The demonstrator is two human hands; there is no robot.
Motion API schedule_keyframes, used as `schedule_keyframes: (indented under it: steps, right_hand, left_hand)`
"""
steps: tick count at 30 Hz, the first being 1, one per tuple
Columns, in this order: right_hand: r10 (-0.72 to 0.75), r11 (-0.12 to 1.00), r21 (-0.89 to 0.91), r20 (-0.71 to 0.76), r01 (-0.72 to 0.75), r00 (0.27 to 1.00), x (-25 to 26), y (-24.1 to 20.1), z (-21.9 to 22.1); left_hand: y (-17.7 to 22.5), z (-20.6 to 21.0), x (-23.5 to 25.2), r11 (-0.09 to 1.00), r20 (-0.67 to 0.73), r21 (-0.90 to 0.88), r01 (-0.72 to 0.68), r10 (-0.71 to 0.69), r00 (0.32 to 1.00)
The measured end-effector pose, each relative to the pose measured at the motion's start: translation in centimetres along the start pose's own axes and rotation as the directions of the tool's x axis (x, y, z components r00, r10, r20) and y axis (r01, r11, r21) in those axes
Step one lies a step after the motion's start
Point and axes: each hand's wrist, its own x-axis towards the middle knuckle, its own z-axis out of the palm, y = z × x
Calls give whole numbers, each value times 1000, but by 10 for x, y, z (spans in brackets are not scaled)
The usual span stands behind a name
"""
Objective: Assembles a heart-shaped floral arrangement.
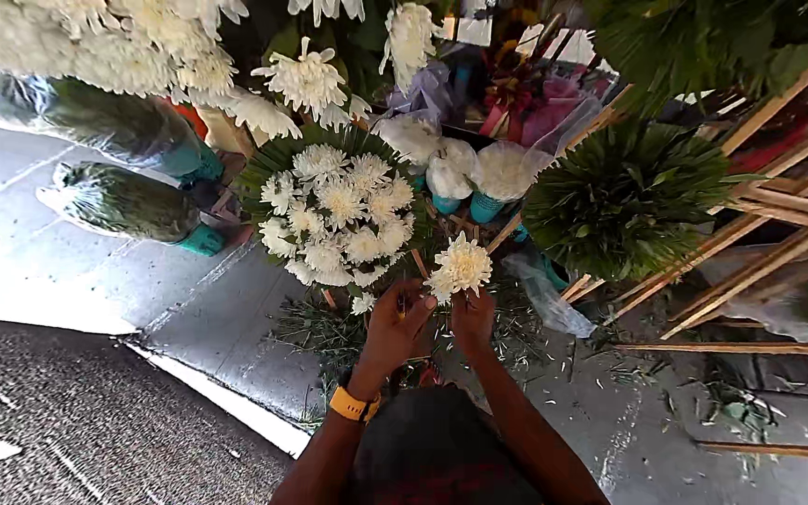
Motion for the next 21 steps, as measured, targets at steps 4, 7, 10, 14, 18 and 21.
schedule_keyframes:
  steps: [4,7,10,14,18,21]
  right_hand:
    - [-73,997,-1,49,74,996,2,-2,-6]
    - [-87,993,-81,41,90,995,14,4,-11]
    - [-100,983,-154,1,99,995,20,13,-14]
    - [-147,972,-178,58,155,987,14,5,-4]
    - [-81,988,-134,-10,79,997,26,-1,7]
    - [-3,999,50,-83,7,997,51,5,-2]
  left_hand:
    - [9,4,18,991,79,-136,8,3,997]
    - [5,1,11,999,-22,-11,-44,44,999]
    - [1,4,3,989,-20,146,-22,25,999]
    - [14,39,9,995,-84,56,78,-73,994]
    - [15,51,10,992,-182,-125,-23,0,983]
    - [4,31,-9,996,101,78,-34,26,995]
